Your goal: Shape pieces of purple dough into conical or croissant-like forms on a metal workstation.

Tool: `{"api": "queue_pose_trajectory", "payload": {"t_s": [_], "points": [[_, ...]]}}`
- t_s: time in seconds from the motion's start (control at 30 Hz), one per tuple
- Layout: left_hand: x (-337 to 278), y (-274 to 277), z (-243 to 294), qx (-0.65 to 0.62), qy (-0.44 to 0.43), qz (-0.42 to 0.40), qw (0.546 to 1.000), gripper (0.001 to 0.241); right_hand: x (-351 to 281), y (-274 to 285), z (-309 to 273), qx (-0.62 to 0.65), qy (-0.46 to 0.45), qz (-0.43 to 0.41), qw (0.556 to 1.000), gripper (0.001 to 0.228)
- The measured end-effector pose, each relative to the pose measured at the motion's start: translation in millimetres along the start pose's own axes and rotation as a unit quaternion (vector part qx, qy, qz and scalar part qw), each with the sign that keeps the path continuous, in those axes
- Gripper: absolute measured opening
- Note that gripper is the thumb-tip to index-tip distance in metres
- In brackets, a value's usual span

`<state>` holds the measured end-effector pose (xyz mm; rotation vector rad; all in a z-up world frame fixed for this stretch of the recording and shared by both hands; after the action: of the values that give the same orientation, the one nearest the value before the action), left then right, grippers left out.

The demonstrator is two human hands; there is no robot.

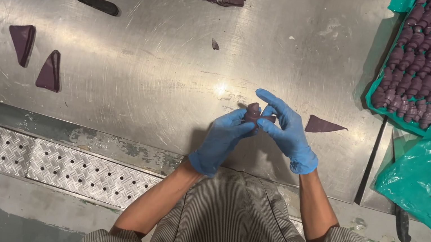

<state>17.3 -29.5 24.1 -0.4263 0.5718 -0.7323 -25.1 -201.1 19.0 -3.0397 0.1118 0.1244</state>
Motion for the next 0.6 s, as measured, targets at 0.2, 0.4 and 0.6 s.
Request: {"api": "queue_pose_trajectory", "payload": {"t_s": [0.2, 0.4, 0.6], "points": [[-3.1, 5.6, -6.2, -0.017, 0.01, 0.016, 1.0, 0.041, -1.6, 6.2, 3.2, 0.063, -0.05, 0.034, 0.996, 0.067], [-1.4, -1.1, -6.9, -0.023, 0.024, 0.016, 0.999, 0.044, -3.9, 4.6, -4.1, -0.002, 0.012, 0.015, 1.0, 0.064], [-4.4, -9.8, 0.2, -0.053, 0.005, -0.012, 0.999, 0.046, -5.3, 8.5, -1.4, 0.052, -0.013, 0.032, 0.998, 0.065]]}}
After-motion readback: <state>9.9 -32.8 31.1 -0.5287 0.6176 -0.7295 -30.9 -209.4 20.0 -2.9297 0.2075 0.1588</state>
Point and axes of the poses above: each hand's wrist, its own x-axis towards the middle knuckle, its own y-axis out of the back of the hand, z = x × y, the point moved 4 cm from there along x, towards the middle knuckle, and after that the axes turned 12 degrees about x, right-handed, at the moved point
